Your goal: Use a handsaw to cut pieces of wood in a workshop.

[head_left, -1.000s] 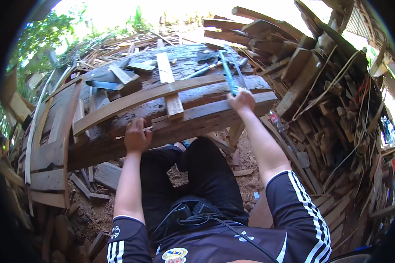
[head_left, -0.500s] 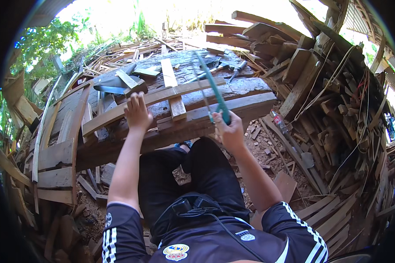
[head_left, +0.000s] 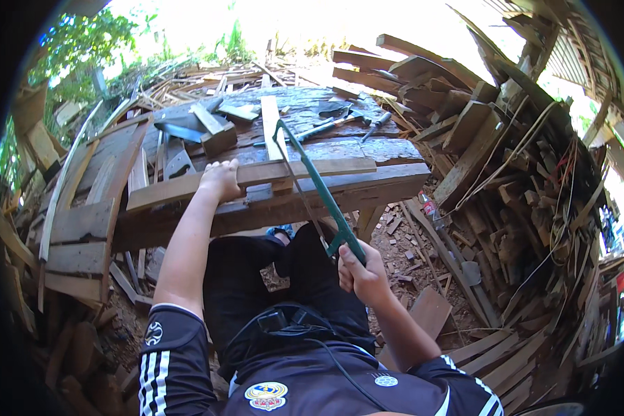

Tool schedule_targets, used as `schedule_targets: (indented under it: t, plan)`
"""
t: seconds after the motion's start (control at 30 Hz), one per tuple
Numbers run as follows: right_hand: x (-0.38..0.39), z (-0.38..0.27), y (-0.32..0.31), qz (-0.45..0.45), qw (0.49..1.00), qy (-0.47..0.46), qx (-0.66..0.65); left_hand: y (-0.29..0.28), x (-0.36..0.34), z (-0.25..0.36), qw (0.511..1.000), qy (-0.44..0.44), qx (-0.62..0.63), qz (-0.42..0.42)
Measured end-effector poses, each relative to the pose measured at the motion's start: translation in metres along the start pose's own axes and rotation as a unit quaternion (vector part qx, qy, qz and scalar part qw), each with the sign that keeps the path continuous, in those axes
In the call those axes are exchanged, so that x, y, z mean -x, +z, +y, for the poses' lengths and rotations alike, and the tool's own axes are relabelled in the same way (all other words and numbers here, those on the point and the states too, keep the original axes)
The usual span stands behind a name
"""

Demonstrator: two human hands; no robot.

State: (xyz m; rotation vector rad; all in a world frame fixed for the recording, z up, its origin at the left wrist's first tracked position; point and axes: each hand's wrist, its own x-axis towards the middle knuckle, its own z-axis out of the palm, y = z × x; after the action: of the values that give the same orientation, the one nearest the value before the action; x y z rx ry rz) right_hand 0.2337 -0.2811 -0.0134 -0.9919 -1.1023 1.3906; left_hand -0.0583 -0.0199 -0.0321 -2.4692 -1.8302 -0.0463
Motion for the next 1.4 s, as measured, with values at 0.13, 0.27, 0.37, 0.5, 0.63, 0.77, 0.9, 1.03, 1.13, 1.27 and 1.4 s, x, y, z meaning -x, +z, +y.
schedule_targets:
  t: [0.13, 0.27, 0.37, 0.5, 0.63, 0.77, 0.9, 1.03, 1.13, 1.27, 1.4]
  plan:
    - [-0.010, 0.007, 0.010, 0.029, 1.000, -0.007, 0.006, -0.003, -0.002, 0.009, 1.000, -0.011, 0.007, 0.015]
    - [-0.082, 0.025, 0.013, 0.029, 0.998, -0.056, -0.019, 0.000, 0.002, 0.012, 0.999, -0.011, 0.016, 0.034]
    - [-0.111, 0.027, 0.019, 0.036, 0.998, -0.054, 0.005, 0.010, -0.004, 0.008, 0.999, -0.018, 0.024, 0.042]
    - [-0.079, 0.029, 0.022, 0.027, 0.979, -0.105, 0.175, 0.009, 0.002, 0.008, 0.998, -0.030, 0.021, 0.042]
    - [0.004, 0.034, 0.028, 0.048, 0.992, -0.041, 0.108, 0.007, 0.004, 0.011, 0.999, -0.025, 0.016, 0.042]
    - [-0.022, 0.032, 0.037, 0.035, 0.984, -0.082, 0.152, 0.005, 0.014, 0.006, 0.999, -0.031, 0.019, 0.040]
    - [-0.125, 0.041, 0.024, 0.062, 0.952, -0.195, 0.228, 0.002, 0.004, 0.018, 0.998, -0.020, 0.018, 0.060]
    - [-0.158, 0.046, 0.028, 0.069, 0.966, -0.169, 0.184, 0.010, 0.009, 0.010, 0.996, -0.062, 0.026, 0.066]
    - [-0.117, 0.042, 0.018, 0.022, 0.975, -0.126, 0.179, 0.014, 0.016, 0.006, 0.994, -0.089, 0.050, 0.037]
    - [-0.002, 0.046, 0.007, 0.022, 0.979, -0.052, 0.194, 0.009, 0.015, 0.005, 0.996, -0.080, 0.045, 0.010]
    - [0.052, 0.047, -0.004, 0.011, 0.963, -0.067, 0.262, 0.012, 0.021, 0.007, 0.996, -0.066, 0.040, 0.041]
